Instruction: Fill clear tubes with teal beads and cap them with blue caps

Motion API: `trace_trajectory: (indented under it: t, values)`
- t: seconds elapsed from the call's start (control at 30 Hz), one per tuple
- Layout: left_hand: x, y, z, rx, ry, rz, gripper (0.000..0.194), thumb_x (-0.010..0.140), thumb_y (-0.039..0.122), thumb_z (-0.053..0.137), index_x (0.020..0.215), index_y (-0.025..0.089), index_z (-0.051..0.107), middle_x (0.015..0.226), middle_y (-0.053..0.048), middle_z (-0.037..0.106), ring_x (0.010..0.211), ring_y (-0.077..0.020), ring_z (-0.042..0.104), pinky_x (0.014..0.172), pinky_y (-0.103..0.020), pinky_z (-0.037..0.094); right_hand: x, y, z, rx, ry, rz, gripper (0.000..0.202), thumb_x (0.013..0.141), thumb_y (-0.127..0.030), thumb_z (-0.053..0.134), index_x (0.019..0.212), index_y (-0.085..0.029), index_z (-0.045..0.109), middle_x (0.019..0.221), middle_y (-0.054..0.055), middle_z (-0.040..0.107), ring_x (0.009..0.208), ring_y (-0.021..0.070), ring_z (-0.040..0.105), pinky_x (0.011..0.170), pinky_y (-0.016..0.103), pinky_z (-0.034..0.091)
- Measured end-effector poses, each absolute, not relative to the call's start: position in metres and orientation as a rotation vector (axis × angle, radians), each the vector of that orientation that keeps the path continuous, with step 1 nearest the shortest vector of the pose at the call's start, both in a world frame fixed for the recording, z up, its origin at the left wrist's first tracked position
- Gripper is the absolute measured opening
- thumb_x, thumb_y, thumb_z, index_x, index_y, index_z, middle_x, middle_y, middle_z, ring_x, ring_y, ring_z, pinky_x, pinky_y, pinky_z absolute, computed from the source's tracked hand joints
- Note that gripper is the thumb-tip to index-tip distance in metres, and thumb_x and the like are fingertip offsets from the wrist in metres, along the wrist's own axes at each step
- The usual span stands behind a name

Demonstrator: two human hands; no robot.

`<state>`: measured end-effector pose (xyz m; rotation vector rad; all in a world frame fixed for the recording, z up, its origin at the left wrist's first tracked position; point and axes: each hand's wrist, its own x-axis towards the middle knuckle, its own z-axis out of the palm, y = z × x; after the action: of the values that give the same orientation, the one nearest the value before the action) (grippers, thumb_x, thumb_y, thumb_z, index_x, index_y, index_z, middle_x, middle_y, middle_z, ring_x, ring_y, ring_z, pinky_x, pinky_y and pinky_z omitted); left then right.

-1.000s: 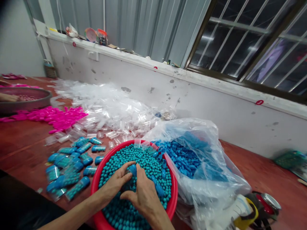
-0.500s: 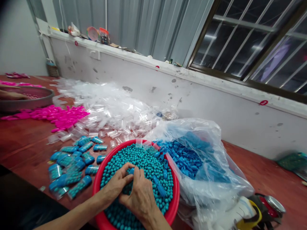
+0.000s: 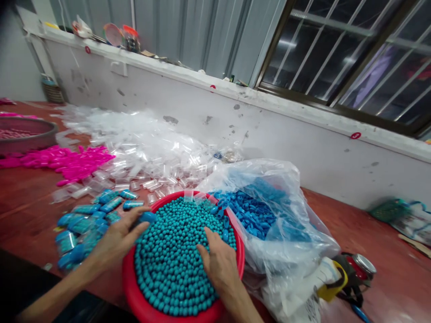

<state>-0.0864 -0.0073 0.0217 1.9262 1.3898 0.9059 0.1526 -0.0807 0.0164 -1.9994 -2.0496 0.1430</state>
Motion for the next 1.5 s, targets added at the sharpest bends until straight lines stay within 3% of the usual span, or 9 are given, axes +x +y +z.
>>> trace_trajectory:
  t: [0.1, 0.27, 0.5, 0.73, 0.9, 1.03, 1.13, 1.33, 1.5]
  values:
    - [-0.127, 0.005, 0.023, 1.976, 1.817, 0.741, 0.046, 0.081, 0.039, 0.035, 0.124, 0.024, 0.037, 0.089, -0.002, 0.063, 0.080, -0.0235, 0.059, 0.072, -0.033, 0.044, 0.178, -0.081, 0.015, -2.198, -2.110, -0.001, 0.034, 0.082, -0.028, 0.048, 0.113, -0.014, 0.052, 0.098, 0.012, 0.063, 0.089, 0.0251, 0.060, 0.072, 0.033, 0.046]
    - [-0.138, 0.006, 0.021, 2.122, 2.062, 0.809, 0.045, 0.083, 0.036, 0.031, 0.123, 0.017, 0.040, 0.117, -0.008, 0.055, 0.101, -0.0267, 0.053, 0.083, -0.035, 0.041, 0.183, -0.072, 0.002, -2.253, -2.206, 0.091, 0.019, 0.081, -0.020, 0.047, 0.096, -0.019, 0.059, 0.088, 0.007, 0.065, 0.083, 0.0222, 0.061, 0.068, 0.029, 0.044]
    - [-0.051, 0.035, 0.035, 2.111, 1.628, 0.612, 0.036, 0.083, 0.033, 0.035, 0.113, 0.019, 0.048, 0.094, -0.006, 0.065, 0.089, -0.0198, 0.059, 0.073, -0.026, 0.042, 0.166, -0.042, -0.006, -1.887, -1.792, 0.446, 0.046, 0.080, -0.019, 0.040, 0.125, -0.014, 0.038, 0.079, 0.003, 0.061, 0.071, 0.0174, 0.059, 0.066, 0.029, 0.046]
    - [0.021, 0.094, 0.021, 2.064, 1.767, 0.516, 0.039, 0.077, 0.035, 0.046, 0.108, 0.011, 0.050, 0.106, -0.019, 0.058, 0.097, -0.0298, 0.056, 0.076, -0.035, 0.041, 0.166, -0.046, -0.002, -1.995, -2.198, 0.059, 0.061, 0.075, -0.001, 0.033, 0.128, -0.031, 0.036, 0.114, 0.007, 0.049, 0.087, 0.0174, 0.057, 0.067, 0.025, 0.044]
    - [0.040, 0.099, 0.018, 2.078, 1.823, 0.489, 0.035, 0.077, 0.029, 0.045, 0.105, 0.008, 0.051, 0.104, -0.022, 0.057, 0.095, -0.0329, 0.056, 0.075, -0.039, 0.041, 0.161, -0.043, 0.004, -2.030, -2.459, -0.280, 0.032, 0.081, -0.010, 0.041, 0.103, -0.029, 0.056, 0.094, 0.005, 0.057, 0.079, 0.0193, 0.056, 0.055, 0.024, 0.041]
    - [0.042, 0.095, 0.023, 2.139, 1.783, 0.443, 0.033, 0.077, 0.024, 0.043, 0.107, 0.012, 0.048, 0.109, -0.019, 0.056, 0.097, -0.0299, 0.056, 0.076, -0.036, 0.041, 0.155, -0.045, 0.004, -1.915, -2.487, -0.448, 0.018, 0.081, -0.011, 0.045, 0.072, -0.021, 0.058, 0.085, 0.006, 0.058, 0.082, 0.0217, 0.053, 0.066, 0.031, 0.041]
    - [0.029, 0.084, 0.028, 2.200, 1.730, 0.384, 0.033, 0.079, 0.023, 0.039, 0.110, 0.013, 0.044, 0.103, -0.017, 0.059, 0.096, -0.0282, 0.057, 0.076, -0.036, 0.041, 0.158, -0.051, 0.003, -1.903, -2.502, -0.337, 0.021, 0.081, -0.006, 0.039, 0.077, -0.019, 0.055, 0.080, 0.005, 0.059, 0.077, 0.0206, 0.055, 0.065, 0.031, 0.041]
    - [-0.021, 0.034, 0.023, 2.279, 1.532, 0.174, 0.025, 0.076, 0.022, 0.041, 0.099, 0.015, 0.049, 0.084, -0.016, 0.064, 0.086, -0.0318, 0.059, 0.074, -0.042, 0.041, 0.180, -0.050, 0.003, -2.105, -2.395, -0.155, 0.046, 0.081, -0.005, 0.033, 0.125, -0.018, 0.037, 0.083, 0.007, 0.064, 0.065, 0.0201, 0.062, 0.051, 0.026, 0.039]
    - [-0.017, 0.011, 0.001, 2.131, 1.408, 0.126, 0.015, 0.067, 0.017, 0.049, 0.082, 0.017, 0.052, 0.084, -0.013, 0.063, 0.089, -0.0319, 0.056, 0.079, -0.045, 0.038, 0.170, -0.039, -0.001, -2.214, -2.239, 0.057, 0.042, 0.080, -0.004, 0.032, 0.119, -0.015, 0.046, 0.085, 0.014, 0.067, 0.073, 0.0239, 0.063, 0.057, 0.028, 0.041]
